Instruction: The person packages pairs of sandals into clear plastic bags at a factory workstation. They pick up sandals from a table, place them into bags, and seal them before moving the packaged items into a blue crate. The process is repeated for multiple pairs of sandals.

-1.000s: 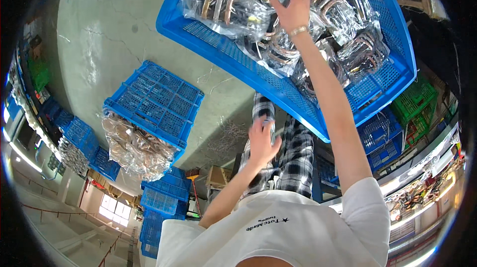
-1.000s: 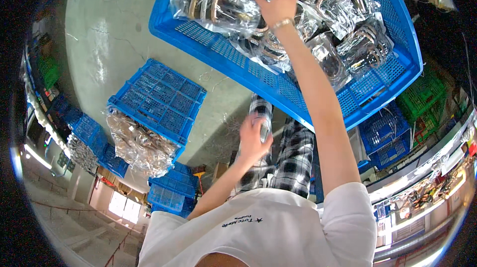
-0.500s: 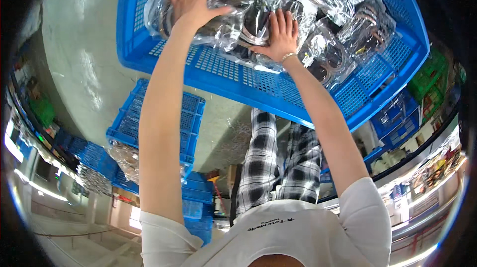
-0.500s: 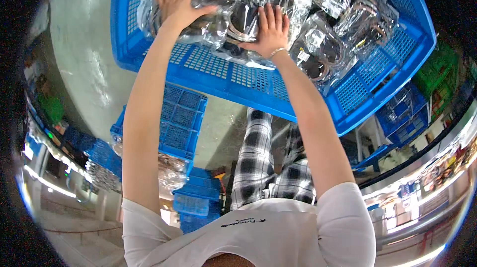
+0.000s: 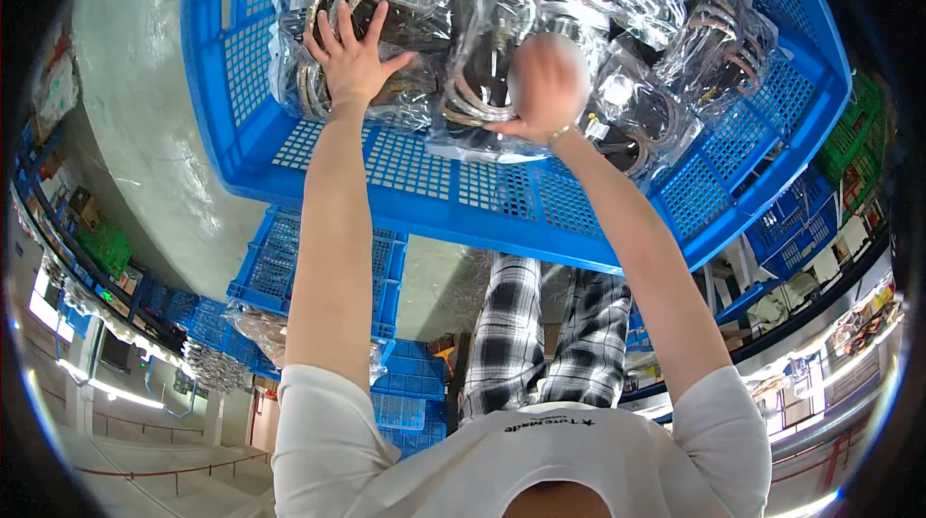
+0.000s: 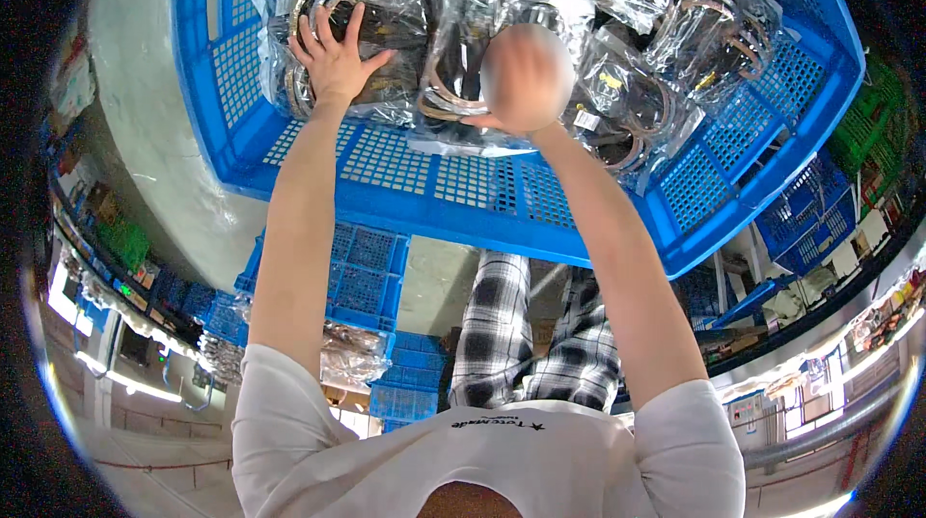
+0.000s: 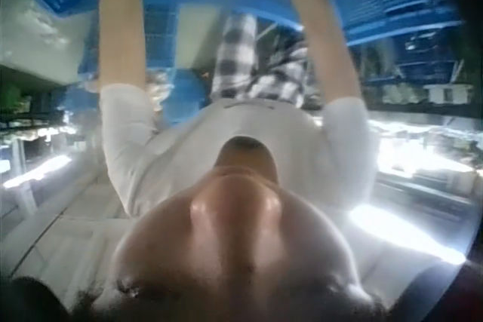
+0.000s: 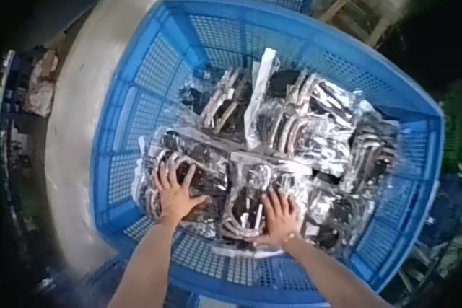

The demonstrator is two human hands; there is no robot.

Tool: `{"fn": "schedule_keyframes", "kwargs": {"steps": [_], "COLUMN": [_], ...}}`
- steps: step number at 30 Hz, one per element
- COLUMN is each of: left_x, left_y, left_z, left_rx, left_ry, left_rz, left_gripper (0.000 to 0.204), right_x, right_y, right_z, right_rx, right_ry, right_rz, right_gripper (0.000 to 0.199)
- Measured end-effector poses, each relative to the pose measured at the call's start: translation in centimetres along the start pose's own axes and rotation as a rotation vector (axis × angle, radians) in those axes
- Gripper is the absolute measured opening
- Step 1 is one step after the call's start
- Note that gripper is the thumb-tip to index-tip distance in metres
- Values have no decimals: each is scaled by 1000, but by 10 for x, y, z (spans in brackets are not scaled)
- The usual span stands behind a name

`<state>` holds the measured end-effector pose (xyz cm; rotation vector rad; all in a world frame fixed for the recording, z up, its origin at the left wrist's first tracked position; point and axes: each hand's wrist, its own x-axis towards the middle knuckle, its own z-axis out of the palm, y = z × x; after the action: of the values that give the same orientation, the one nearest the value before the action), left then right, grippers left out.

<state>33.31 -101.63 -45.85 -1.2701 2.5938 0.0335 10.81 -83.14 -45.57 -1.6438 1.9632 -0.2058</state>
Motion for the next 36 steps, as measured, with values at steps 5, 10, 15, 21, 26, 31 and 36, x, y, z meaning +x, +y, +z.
{"fn": "schedule_keyframes", "kwargs": {"steps": [5,10,15,21,26,31,36], "left_x": [-5,-26,-118,-124,-145,-150,-154], "left_y": [4,36,97,107,100,96,93], "left_z": [-17,-84,-121,-131,-129,-130,-137], "left_rx": [53,-92,-373,-597,-454,-446,-459], "left_ry": [-78,-135,-36,256,245,194,128], "left_rz": [-44,-185,-327,-435,-244,-285,-311], "left_gripper": [89,87,48,19,16,13,13], "right_x": [6,-22,-55,-44,-47,-52,-4], "right_y": [-25,-26,-9,7,-8,-65,-104], "right_z": [-31,-67,-41,-5,-26,-114,-209], "right_rx": [-48,241,519,442,574,901,1040], "right_ry": [-146,156,258,175,173,232,265], "right_rz": [63,114,624,893,717,505,336], "right_gripper": [116,79,78,82,58,37,34]}}
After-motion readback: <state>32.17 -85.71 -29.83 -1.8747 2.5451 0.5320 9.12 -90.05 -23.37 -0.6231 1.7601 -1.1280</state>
